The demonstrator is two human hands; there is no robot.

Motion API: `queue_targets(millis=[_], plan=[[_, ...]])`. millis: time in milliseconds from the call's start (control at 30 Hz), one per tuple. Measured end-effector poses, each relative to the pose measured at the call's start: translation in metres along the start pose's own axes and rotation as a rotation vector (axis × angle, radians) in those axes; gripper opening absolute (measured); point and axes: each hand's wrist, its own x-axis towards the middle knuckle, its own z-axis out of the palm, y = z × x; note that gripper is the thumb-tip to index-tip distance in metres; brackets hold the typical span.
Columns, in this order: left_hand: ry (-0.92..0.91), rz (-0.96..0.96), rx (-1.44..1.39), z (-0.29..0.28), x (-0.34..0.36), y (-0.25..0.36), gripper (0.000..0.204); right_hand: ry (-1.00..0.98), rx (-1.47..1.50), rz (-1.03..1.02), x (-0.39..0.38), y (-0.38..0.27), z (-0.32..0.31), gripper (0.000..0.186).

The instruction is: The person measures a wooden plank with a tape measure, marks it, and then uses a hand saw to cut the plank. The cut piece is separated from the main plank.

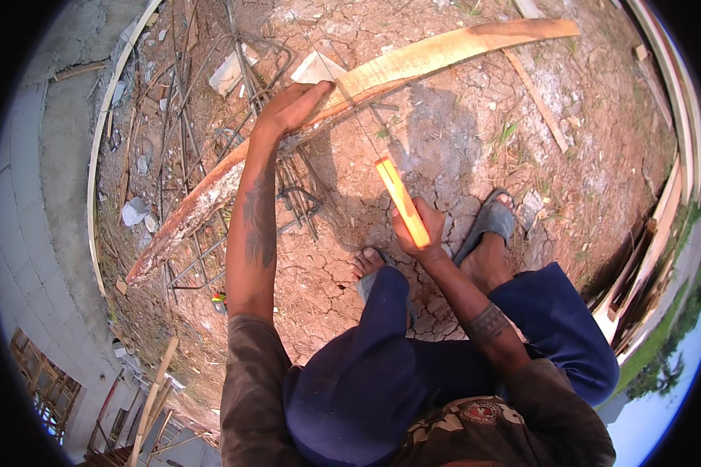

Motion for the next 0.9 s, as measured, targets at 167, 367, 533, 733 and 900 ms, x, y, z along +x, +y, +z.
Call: queue_targets(millis=[167,367,533,733,900], plan=[[0.021,-0.027,0.029,0.003,-0.005,-0.001,0.090,-0.059,0.027,0.007,-0.001,-0.010,-0.010,0.013],[0.088,-0.028,0.081,0.003,-0.006,0.012,0.091,-0.023,0.027,0.042,0.016,0.005,0.003,0.013],[0.172,0.039,0.101,0.006,-0.011,0.006,0.092,-0.048,-0.008,0.066,-0.001,0.014,0.004,0.014],[0.220,0.063,0.111,0.013,-0.008,-0.001,0.092,-0.068,0.030,0.058,0.018,0.003,0.005,0.010],[0.184,0.061,0.147,0.014,0.000,-0.002,0.092,-0.076,0.054,0.113,0.024,-0.004,-0.001,0.007]])
